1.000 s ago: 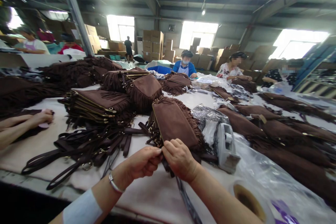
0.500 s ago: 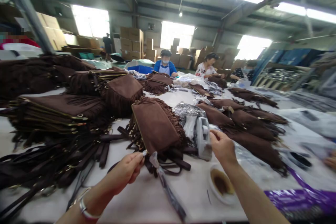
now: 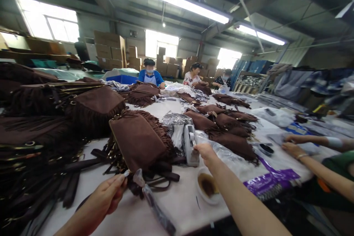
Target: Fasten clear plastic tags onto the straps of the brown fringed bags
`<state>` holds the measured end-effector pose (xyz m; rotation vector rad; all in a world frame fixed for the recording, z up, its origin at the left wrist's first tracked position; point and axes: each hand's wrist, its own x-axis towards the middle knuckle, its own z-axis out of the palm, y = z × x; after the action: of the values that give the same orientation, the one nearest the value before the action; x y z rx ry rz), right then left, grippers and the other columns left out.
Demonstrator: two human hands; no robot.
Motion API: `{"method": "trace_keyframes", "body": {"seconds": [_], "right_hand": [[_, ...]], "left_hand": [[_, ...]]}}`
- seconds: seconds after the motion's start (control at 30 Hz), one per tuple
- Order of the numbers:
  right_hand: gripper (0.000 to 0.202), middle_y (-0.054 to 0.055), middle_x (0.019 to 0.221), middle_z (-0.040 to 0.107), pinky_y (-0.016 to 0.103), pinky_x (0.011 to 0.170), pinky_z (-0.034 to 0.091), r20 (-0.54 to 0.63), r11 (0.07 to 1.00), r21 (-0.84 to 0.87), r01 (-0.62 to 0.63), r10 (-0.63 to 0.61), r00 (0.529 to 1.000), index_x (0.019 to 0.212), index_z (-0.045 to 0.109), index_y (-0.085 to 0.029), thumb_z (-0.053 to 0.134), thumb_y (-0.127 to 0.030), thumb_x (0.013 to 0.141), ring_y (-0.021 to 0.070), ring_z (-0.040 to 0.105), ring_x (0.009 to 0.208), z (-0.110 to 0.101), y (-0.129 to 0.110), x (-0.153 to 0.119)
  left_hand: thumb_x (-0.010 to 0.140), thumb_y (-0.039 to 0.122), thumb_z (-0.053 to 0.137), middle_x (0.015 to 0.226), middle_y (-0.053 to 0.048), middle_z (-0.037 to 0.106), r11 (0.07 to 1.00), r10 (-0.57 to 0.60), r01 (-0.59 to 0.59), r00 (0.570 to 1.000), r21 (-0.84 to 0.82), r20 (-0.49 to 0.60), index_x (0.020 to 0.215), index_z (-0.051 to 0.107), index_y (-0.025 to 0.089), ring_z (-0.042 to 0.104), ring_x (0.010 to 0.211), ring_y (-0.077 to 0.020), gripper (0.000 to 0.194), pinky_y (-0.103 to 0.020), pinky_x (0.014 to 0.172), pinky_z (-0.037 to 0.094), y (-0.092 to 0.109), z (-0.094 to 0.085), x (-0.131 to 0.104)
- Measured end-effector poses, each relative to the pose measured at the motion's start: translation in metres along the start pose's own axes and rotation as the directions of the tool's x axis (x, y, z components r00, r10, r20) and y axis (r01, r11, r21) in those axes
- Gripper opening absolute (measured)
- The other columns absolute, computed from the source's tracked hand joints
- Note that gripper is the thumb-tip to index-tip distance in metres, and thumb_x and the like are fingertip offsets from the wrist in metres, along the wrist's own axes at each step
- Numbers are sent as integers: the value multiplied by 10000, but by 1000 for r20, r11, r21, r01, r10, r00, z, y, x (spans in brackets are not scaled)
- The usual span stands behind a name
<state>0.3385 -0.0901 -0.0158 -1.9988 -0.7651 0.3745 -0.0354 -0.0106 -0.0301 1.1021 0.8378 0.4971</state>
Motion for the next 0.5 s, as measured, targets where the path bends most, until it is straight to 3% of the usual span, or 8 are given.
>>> {"method": "trace_keyframes", "body": {"seconds": [0.13,0.23,0.33,0.5], "right_hand": [[274,43,685,656,235,502,385,-30,998,30,-61,62,998,718,652,-148,565,-399,657,150,559,609,-8,-3,-26],[301,58,727,684,220,410,313,5,995,11,-103,103,995,792,664,-140,531,-394,700,125,531,508,-7,-1,-47],[234,46,642,665,217,367,235,42,989,-62,-132,135,990,722,650,-147,511,-335,705,106,459,404,-5,4,-50],[106,12,488,561,244,501,308,68,965,-263,-13,32,997,499,613,-172,568,-171,595,139,486,521,-16,7,-32]], "left_hand": [[720,702,571,503,113,228,1000,-13,13,1000,1,15,705,433,217,138,406,-46,504,-188,384,97,-1,-1,1],[753,658,559,510,105,209,1000,-13,13,1000,4,19,701,446,223,123,413,-52,453,-199,394,82,0,-1,1],[761,652,554,520,95,226,1000,8,-9,1000,30,17,695,451,222,137,422,-59,447,-207,393,89,3,-1,-1],[802,664,482,518,82,275,985,70,-70,998,157,7,713,466,211,202,427,-74,462,-222,397,140,5,-1,-4]]}}
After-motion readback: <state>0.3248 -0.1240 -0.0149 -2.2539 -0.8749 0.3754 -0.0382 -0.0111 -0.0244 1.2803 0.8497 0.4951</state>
